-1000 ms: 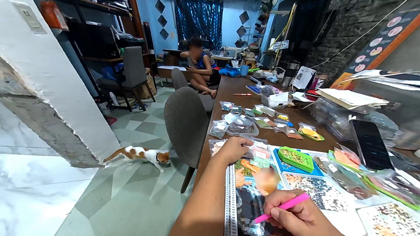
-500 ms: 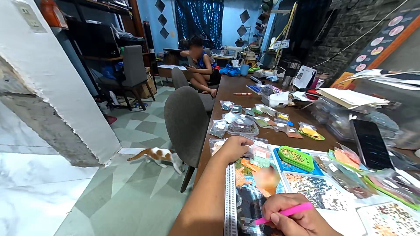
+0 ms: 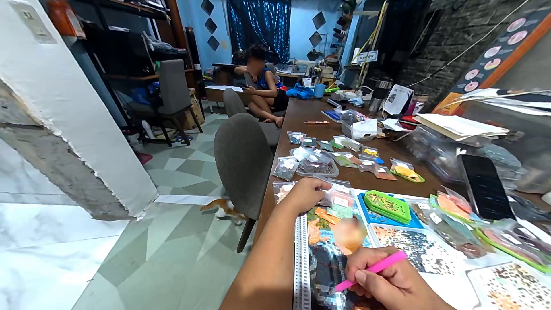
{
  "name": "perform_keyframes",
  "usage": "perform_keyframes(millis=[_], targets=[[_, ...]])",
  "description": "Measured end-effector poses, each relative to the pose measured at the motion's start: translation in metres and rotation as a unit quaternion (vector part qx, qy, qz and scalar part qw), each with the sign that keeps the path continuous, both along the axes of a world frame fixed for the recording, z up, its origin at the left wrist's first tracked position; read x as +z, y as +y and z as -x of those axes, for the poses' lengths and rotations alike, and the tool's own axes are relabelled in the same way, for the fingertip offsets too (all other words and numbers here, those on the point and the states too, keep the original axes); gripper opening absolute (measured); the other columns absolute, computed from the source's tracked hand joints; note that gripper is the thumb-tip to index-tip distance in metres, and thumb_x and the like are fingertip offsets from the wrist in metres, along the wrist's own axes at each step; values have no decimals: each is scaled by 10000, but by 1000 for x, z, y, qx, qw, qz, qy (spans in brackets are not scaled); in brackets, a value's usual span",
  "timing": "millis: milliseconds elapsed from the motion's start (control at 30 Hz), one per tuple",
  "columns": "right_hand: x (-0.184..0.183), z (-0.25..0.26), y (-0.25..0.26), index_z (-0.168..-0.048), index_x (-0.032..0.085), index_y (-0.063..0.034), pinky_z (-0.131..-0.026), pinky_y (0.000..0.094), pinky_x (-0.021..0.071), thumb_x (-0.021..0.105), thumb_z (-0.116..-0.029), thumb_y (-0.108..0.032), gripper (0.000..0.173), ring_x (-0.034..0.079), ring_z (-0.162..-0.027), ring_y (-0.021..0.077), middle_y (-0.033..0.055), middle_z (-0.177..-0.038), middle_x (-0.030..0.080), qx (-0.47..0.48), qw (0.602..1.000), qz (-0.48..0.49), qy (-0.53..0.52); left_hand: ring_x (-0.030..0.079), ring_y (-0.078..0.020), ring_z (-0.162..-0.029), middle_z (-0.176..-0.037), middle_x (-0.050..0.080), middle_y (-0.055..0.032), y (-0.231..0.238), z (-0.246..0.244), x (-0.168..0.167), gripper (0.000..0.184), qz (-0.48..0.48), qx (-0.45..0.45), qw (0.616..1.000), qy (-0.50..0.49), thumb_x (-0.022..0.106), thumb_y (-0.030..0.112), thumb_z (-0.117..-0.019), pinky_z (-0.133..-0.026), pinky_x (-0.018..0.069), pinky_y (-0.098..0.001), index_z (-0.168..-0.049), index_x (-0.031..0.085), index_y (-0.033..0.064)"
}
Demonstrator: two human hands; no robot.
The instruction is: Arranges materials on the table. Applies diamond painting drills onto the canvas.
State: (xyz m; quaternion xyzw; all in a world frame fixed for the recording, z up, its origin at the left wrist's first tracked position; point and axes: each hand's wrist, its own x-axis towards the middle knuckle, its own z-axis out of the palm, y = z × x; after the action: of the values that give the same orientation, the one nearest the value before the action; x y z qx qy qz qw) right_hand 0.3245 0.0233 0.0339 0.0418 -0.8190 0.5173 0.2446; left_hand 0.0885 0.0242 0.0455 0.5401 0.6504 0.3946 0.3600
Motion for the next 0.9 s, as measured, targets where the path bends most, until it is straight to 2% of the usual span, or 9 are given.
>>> perform_keyframes(millis=[267,333,433,500,567,667,733,800,900], targets=[[9,5,0,-915,632,-17,-609,128,473,484,-1041,-160,241,577,-656,-24,32,-735,631,13,997,-65,-30,631,-217,-1091,-1253,658,-162,1,1,0,279,-2,-5,1000,1,532,42,-1038,-963,491,-409,-1280,668,14],[20,9,-3,-917,625,-19,-563,171,454,456,-1059,-177,270,557,-611,35,57,-703,596,18,988,-138,-64,632,-214,-1070,-1243,661,-162,1,1,0,280,-3,-5,1000,2,534,47,-1039,-946,494,-401,-1283,667,14],[37,14,-14,-924,627,-9,-583,311,484,442,-1066,-163,280,594,-637,185,117,-722,602,30,965,-238,-106,635,-208,-1051,-1243,662,-155,1,1,1,282,2,-3,1000,9,532,55,-1042,-930,500,-392,-1289,665,21],[40,18,-19,-911,623,-22,-582,334,482,444,-1054,-152,264,592,-632,210,113,-701,589,35,955,-275,-107,635,-209,-1054,-1251,659,-151,2,1,0,284,5,-1,1000,7,529,53,-1042,-929,501,-394,-1290,665,25],[41,19,-19,-909,619,-28,-572,334,474,443,-1051,-156,260,584,-624,207,107,-693,577,40,953,-276,-116,636,-211,-1066,-1262,656,-152,2,1,1,283,8,1,1000,3,528,53,-1044,-936,501,-398,-1290,666,29],[37,15,-8,-968,626,-24,-563,274,481,421,-1100,-244,328,582,-612,128,81,-713,597,36,975,-188,-109,630,-198,-1020,-1243,654,-151,1,0,1,282,10,4,1000,-5,530,52,-1043,-896,505,-380,-1291,663,34],[34,10,1,-1088,620,-50,-596,205,541,382,-1118,-376,405,631,-650,45,41,-763,648,26,992,-111,-63,629,-198,-1006,-1229,655,-154,2,1,0,284,8,3,1000,-10,532,48,-1039,-891,505,-380,-1291,663,30],[30,3,5,-1166,609,-82,-677,212,580,373,-1111,-406,405,679,-756,41,40,-861,695,18,994,-95,-52,632,-193,-989,-1219,661,-147,-1,-1,2,282,9,6,1000,-8,531,51,-1042,-877,510,-378,-1289,665,35],[22,-8,-4,-1111,667,-29,-880,409,575,450,-1099,-230,296,721,-995,216,136,-1050,740,5,976,-186,-113,626,-201,-955,-1197,664,-144,-5,-3,5,270,11,14,1000,2,532,57,-1047,-841,509,-385,-1279,669,40]])
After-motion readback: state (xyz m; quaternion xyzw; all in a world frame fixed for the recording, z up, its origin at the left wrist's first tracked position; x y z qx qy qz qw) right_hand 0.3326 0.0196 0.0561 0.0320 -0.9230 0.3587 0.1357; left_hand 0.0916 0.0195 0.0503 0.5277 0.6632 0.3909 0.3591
